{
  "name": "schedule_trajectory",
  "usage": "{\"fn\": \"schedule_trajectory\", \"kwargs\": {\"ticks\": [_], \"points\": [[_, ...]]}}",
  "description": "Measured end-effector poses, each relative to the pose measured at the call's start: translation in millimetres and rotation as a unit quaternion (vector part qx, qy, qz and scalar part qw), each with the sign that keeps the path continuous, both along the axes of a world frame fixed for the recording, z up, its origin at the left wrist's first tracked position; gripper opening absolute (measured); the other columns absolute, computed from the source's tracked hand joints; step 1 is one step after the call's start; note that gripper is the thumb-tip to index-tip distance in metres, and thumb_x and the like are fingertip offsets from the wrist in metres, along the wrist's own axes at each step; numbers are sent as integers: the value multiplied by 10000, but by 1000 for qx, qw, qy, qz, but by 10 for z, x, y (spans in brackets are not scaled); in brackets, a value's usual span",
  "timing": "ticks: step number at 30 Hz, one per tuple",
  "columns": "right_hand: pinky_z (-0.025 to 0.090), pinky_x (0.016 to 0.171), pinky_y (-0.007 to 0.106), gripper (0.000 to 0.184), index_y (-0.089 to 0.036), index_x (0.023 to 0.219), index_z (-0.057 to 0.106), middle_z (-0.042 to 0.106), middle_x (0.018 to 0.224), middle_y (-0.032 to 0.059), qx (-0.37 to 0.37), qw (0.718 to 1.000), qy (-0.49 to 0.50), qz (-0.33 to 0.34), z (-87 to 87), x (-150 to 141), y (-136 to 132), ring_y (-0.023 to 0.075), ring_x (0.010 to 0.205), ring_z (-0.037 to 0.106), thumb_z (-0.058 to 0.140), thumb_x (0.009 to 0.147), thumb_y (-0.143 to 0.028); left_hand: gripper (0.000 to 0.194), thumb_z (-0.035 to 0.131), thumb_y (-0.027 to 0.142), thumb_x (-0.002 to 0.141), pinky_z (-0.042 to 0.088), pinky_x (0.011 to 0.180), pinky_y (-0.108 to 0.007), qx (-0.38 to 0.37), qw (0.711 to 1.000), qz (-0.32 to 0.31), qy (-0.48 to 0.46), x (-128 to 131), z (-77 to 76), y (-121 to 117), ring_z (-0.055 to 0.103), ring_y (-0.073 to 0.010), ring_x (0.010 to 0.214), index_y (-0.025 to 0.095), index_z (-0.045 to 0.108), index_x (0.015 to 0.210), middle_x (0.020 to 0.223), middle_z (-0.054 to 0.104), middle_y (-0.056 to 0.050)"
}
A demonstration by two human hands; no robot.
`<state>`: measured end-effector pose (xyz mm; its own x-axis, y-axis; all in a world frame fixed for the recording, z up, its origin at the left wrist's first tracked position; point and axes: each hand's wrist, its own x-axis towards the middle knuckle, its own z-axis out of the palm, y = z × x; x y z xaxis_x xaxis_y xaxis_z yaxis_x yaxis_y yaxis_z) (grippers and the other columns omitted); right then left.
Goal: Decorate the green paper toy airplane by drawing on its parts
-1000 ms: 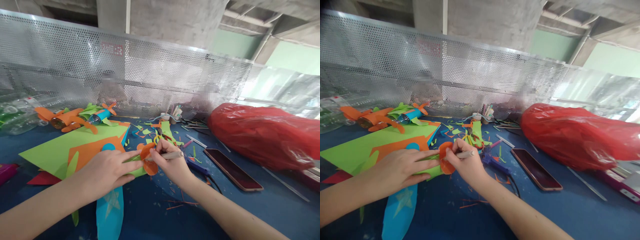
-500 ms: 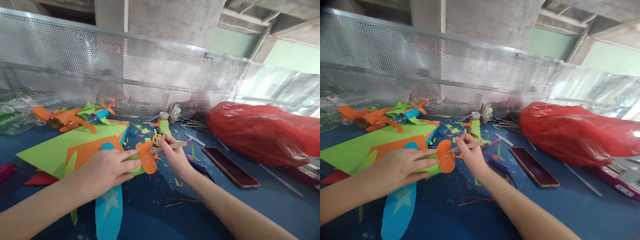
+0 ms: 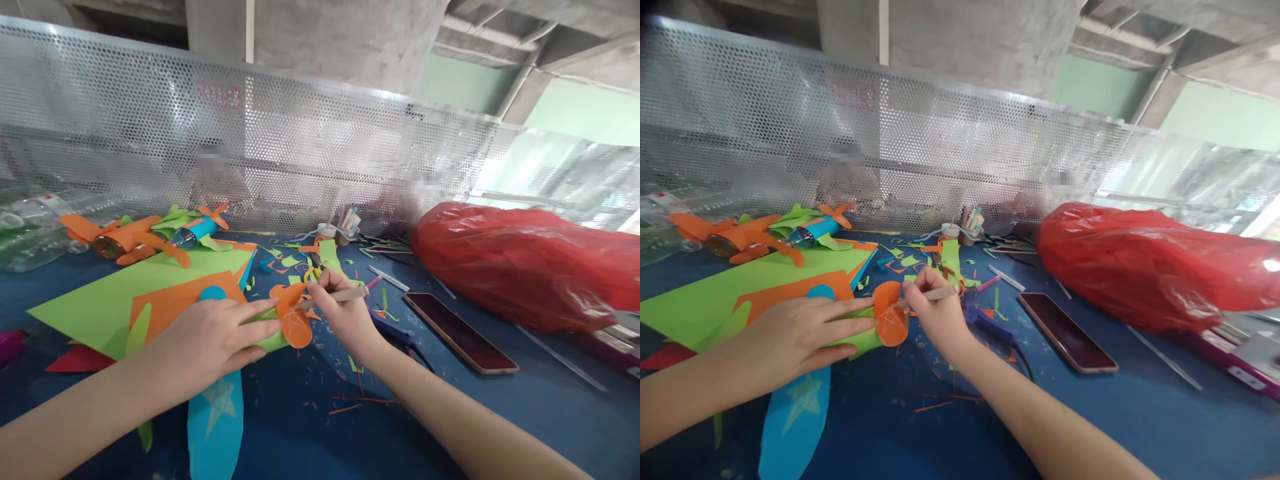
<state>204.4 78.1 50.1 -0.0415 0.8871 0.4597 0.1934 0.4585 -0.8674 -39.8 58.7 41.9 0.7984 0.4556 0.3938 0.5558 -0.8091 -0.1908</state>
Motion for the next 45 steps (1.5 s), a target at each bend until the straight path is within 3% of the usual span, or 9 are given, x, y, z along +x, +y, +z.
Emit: {"fn": "schedule_trajectory", "kwargs": {"ticks": [11,37,45], "points": [[261,511,256,351,-251,618,397,341,551,-81,14,1000,-16,-8,-30,18,29,113,538,325,646,813,-403,322,459,323,1098,616,714,-345,42,999,-3,9,11,15,-8,774,-251,928,290,725,1277,1411,710,-67],[248,507,269,339,-262,610,395,338,538,-85,21,1000,-16,1,-32,6,39,110,521,305,634,820,-379,366,397,341,1128,622,709,-372,49,999,-8,2,15,13,-14,779,-259,909,274,723,1281,1403,713,-75],[240,499,267,333,-265,606,401,337,531,-92,13,1000,-15,0,-35,1,33,103,512,298,625,815,-397,332,447,345,1114,612,725,-363,45,999,-3,5,11,0,-6,771,-259,920,277,719,1292,1413,707,-76]]}}
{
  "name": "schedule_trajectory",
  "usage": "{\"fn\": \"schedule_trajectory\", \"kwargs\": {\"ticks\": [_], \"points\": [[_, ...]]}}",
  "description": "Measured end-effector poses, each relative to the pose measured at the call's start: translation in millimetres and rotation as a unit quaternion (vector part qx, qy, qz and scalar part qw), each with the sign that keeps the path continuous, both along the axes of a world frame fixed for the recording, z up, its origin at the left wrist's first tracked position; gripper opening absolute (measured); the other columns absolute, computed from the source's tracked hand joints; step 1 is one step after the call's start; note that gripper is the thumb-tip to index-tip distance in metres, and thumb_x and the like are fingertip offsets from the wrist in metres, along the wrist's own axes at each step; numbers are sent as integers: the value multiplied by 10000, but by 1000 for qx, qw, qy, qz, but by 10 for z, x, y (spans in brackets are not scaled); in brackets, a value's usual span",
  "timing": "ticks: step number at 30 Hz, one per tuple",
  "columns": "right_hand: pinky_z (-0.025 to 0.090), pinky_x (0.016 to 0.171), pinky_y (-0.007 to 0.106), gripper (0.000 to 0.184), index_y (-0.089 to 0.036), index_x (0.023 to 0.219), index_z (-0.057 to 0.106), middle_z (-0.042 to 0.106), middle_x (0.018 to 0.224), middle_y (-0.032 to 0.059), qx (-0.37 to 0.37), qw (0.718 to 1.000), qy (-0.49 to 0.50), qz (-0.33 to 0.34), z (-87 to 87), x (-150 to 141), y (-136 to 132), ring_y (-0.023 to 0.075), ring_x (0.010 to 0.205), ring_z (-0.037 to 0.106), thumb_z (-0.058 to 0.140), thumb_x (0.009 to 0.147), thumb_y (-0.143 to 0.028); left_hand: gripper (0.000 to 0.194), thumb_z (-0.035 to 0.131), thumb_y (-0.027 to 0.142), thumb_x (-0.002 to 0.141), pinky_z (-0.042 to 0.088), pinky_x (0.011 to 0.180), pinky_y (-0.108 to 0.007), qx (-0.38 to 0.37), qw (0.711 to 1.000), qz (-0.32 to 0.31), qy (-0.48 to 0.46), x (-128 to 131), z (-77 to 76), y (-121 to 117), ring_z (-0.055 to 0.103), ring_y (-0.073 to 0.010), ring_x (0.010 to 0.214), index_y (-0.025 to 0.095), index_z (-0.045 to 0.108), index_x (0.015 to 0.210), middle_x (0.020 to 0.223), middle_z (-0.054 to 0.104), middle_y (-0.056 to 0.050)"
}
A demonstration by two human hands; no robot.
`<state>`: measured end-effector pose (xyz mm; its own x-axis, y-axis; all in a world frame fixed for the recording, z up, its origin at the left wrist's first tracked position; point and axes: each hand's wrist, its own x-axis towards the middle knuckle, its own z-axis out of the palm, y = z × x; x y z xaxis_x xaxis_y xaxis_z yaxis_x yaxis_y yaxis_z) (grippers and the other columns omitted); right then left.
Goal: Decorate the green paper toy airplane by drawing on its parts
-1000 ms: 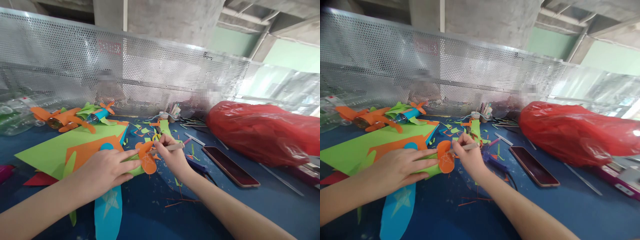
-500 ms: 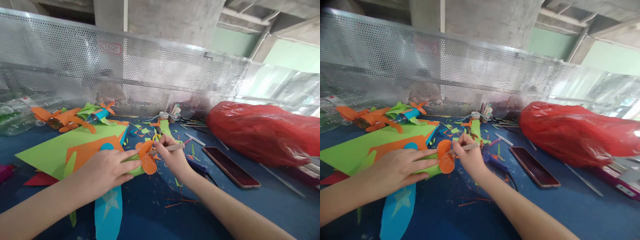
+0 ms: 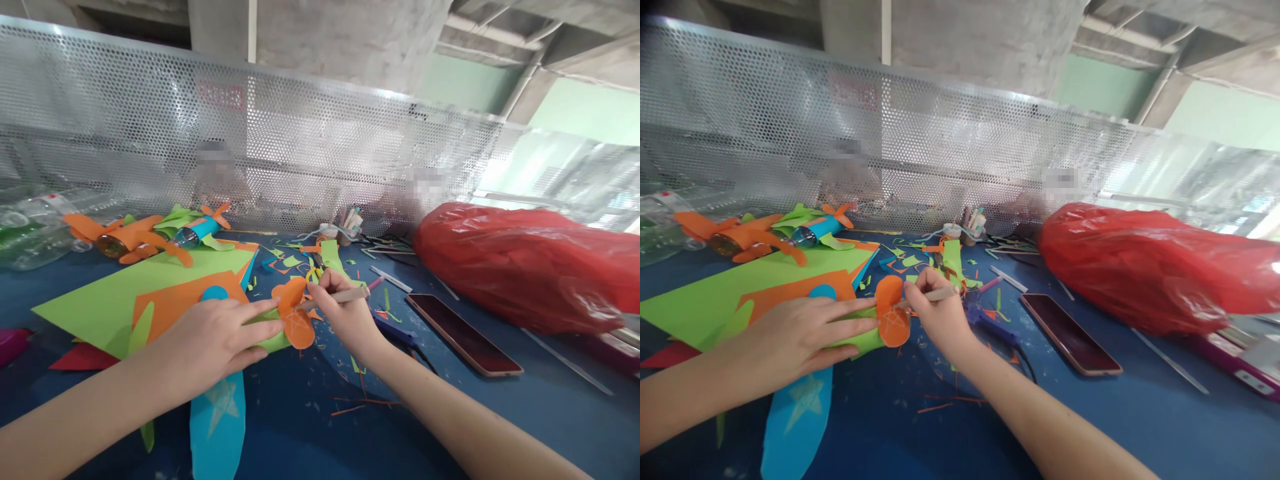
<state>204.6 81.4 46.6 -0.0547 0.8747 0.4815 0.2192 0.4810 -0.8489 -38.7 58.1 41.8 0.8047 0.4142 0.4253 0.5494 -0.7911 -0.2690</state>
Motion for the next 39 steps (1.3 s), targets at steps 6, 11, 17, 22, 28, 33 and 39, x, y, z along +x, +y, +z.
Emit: {"fn": "schedule_trajectory", "kwargs": {"ticks": [6,11,17,22,28,33,39], "points": [[246,502,270,336,-263,605,403,343,535,-87,8,1000,-10,-6,-9,9,10,108,519,298,620,821,-403,357,412,351,1126,611,717,-379,-1,1000,-6,-3,-1,9,-7,771,-267,910,274,723,1283,1401,713,-78],[243,506,270,335,-261,608,404,339,538,-86,9,1000,-11,-5,-6,7,-2,111,523,295,619,825,-398,325,458,349,1114,609,738,-365,-1,1000,0,0,-13,-2,-3,769,-257,934,285,711,1308,1417,704,-72],[246,506,272,338,-262,617,413,354,543,-85,-6,1000,-8,-3,-10,11,-1,111,521,307,624,824,-426,310,476,344,1109,608,737,-359,1,1000,2,3,-12,-3,4,770,-255,936,288,716,1297,1411,709,-72],[246,510,272,335,-263,616,408,349,540,-87,-7,1000,-9,0,-14,7,-4,110,525,297,620,826,-415,329,446,353,1118,607,743,-379,-8,1000,2,0,-10,-3,-7,767,-268,937,286,712,1299,1424,699,-73],[245,511,271,334,-261,615,408,345,542,-86,-5,1000,-11,-3,2,11,-9,110,526,293,618,824,-416,346,424,353,1126,606,744,-374,-7,1000,2,1,-7,4,-12,765,-263,938,278,719,1291,1408,709,-74],[241,509,266,341,-256,614,408,340,539,-86,-6,1000,-13,-3,12,9,-15,109,524,294,629,822,-412,344,421,341,1124,606,738,-359,-9,1000,8,4,-2,20,-21,764,-255,937,276,720,1282,1410,708,-74],[239,508,262,343,-253,611,405,336,532,-88,-7,1000,-7,-2,12,0,-25,106,518,285,635,823,-395,333,440,336,1114,607,735,-366,-22,1000,-1,-3,-8,17,-10,762,-265,941,286,714,1298,1413,705,-82]]}}
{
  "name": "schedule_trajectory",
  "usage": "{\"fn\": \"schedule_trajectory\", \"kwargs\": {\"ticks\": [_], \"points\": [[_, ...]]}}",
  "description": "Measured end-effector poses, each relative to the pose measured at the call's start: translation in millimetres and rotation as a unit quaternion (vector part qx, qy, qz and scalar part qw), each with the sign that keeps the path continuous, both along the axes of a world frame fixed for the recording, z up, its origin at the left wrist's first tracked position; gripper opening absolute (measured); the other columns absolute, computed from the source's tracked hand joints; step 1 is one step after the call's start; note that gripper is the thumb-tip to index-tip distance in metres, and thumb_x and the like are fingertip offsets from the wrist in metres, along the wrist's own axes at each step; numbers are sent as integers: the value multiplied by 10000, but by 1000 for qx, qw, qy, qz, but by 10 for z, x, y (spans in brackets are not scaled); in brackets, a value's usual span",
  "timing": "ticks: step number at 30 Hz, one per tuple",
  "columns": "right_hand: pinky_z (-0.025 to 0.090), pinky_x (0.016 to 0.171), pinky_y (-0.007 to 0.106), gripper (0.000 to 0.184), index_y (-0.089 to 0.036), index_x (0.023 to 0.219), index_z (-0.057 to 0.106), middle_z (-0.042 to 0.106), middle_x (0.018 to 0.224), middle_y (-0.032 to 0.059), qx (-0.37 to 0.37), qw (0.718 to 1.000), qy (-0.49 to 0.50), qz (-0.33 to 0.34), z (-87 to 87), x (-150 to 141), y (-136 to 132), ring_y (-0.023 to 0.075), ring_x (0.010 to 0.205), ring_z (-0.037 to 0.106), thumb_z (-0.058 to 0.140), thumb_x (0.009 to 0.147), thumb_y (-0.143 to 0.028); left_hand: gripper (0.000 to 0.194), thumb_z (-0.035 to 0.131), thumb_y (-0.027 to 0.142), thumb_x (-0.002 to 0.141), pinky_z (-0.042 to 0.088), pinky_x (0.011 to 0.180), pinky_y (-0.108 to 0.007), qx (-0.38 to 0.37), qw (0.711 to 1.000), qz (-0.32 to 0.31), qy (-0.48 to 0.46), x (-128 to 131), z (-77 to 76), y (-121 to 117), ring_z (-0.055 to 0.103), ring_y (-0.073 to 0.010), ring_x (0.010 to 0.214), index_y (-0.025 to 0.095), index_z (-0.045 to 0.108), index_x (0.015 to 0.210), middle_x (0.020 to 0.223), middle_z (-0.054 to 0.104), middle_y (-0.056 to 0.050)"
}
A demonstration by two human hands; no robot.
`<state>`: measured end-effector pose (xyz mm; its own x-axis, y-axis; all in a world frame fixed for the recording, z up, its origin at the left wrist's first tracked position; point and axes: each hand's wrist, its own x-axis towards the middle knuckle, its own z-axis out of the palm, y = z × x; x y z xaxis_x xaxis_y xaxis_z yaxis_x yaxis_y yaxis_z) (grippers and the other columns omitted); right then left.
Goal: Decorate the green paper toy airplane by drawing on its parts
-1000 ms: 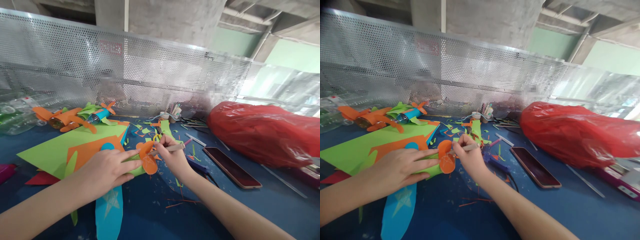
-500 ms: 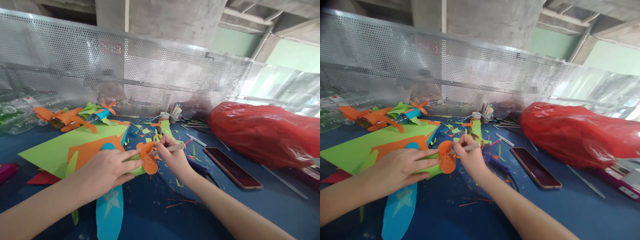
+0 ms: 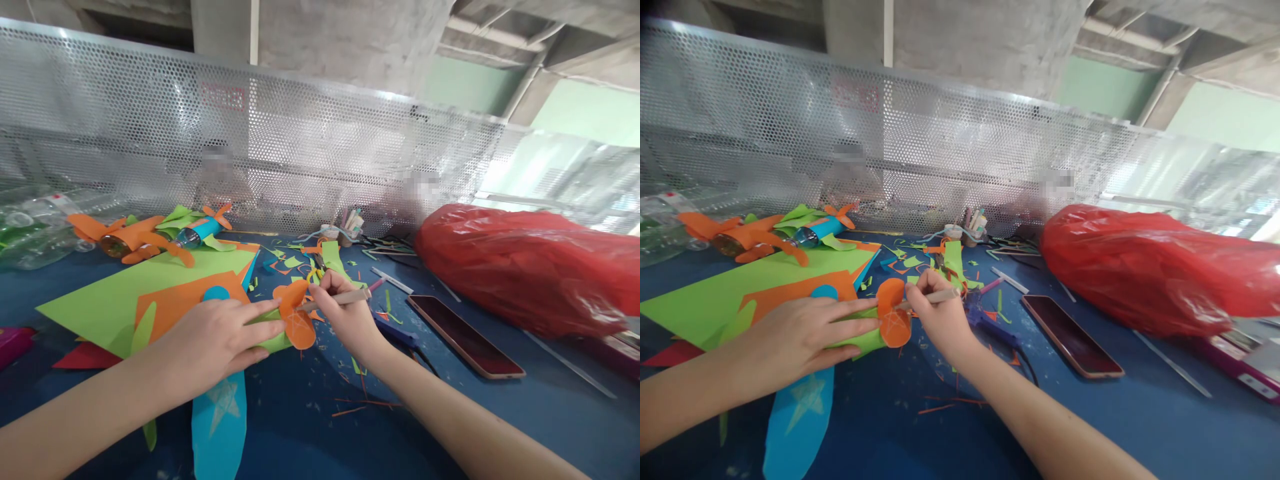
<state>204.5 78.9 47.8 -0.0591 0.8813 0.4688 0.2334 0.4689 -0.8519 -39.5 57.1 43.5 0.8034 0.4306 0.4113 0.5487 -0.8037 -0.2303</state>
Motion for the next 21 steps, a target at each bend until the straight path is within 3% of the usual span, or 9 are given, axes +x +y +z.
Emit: {"fn": "schedule_trajectory", "kwargs": {"ticks": [21], "points": [[248,512,266,335,-259,607,396,339,536,-88,-5,1000,4,1,20,-14,-21,107,522,299,625,806,-400,309,481,321,1098,607,709,-364,13,1000,11,15,10,7,-22,769,-267,927,279,706,1305,1435,692,-78]]}}
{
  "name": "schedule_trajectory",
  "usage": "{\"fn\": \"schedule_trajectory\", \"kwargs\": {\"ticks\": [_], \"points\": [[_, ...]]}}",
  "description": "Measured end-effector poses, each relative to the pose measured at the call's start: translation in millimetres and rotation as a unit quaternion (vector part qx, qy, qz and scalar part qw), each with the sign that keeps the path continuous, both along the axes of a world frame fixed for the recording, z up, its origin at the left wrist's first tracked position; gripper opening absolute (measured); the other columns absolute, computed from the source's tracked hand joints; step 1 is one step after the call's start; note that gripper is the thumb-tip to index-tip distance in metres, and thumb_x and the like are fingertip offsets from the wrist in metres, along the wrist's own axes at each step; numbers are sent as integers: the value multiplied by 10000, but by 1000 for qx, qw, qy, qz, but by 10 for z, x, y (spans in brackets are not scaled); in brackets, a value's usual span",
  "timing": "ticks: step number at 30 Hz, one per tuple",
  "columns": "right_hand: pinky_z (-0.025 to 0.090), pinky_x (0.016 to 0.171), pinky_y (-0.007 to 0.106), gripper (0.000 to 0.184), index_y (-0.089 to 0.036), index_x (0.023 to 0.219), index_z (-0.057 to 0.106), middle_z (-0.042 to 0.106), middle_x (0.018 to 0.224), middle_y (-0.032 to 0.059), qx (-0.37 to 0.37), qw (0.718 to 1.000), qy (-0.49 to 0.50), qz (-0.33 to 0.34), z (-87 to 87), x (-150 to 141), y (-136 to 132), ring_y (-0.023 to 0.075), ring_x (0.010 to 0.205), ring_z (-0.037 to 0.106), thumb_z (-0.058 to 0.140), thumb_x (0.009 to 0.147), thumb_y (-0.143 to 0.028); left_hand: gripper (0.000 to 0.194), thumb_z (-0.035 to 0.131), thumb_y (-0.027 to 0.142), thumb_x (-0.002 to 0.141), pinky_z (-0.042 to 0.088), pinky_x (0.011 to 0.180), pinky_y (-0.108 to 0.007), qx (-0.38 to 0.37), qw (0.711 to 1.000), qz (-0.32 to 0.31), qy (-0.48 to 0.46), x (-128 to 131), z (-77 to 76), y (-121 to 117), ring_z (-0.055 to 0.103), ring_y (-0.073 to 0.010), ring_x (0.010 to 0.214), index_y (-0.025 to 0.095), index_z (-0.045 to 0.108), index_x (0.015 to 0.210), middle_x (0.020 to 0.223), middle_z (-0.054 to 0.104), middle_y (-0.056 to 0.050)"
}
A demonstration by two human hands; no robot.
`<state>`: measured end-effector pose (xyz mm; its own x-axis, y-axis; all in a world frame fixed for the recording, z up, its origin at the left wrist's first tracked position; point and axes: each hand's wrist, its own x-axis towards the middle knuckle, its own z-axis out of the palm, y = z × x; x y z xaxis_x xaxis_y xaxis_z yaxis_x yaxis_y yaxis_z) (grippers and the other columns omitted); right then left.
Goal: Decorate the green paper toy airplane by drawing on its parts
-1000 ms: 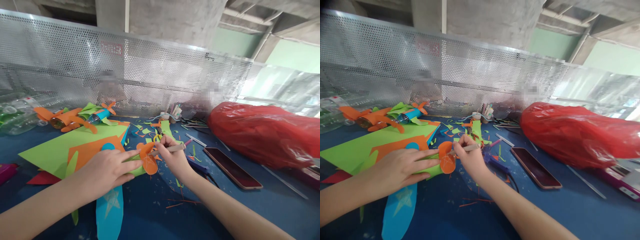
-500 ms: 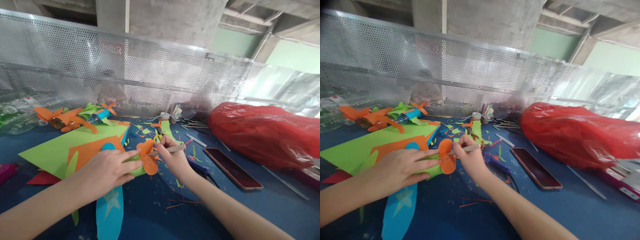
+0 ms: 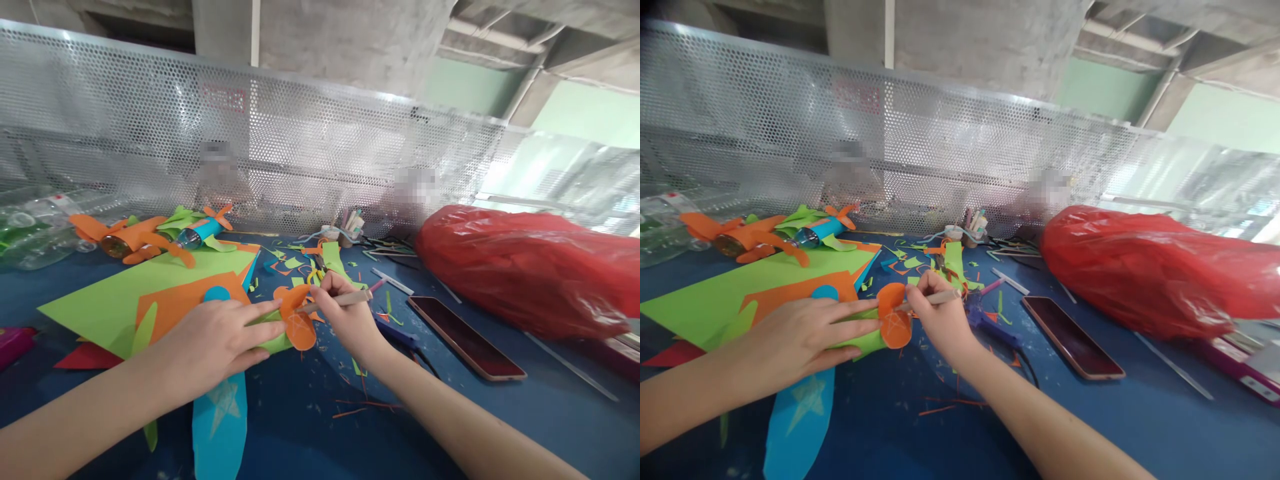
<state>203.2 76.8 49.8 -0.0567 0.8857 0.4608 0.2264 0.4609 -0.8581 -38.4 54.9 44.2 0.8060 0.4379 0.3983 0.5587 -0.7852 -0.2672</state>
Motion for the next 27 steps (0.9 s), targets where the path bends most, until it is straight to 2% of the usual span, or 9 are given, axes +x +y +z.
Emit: {"fn": "schedule_trajectory", "kwargs": {"ticks": [20,27], "points": [[245,510,267,337,-255,617,407,345,542,-82,6,1000,-8,-2,-8,14,9,112,527,295,624,822,-411,344,431,318,1112,593,767,-369,-31,999,1,-19,0,-10,8,741,-270,962,287,723,1290,1428,692,-85],[251,512,270,330,-258,622,409,351,546,-82,7,1000,-9,-6,-15,17,13,113,527,309,625,822,-408,322,451,329,1104,597,711,-360,-15,1000,1,-8,-5,-2,14,756,-258,915,291,716,1282,1421,701,-67]]}}
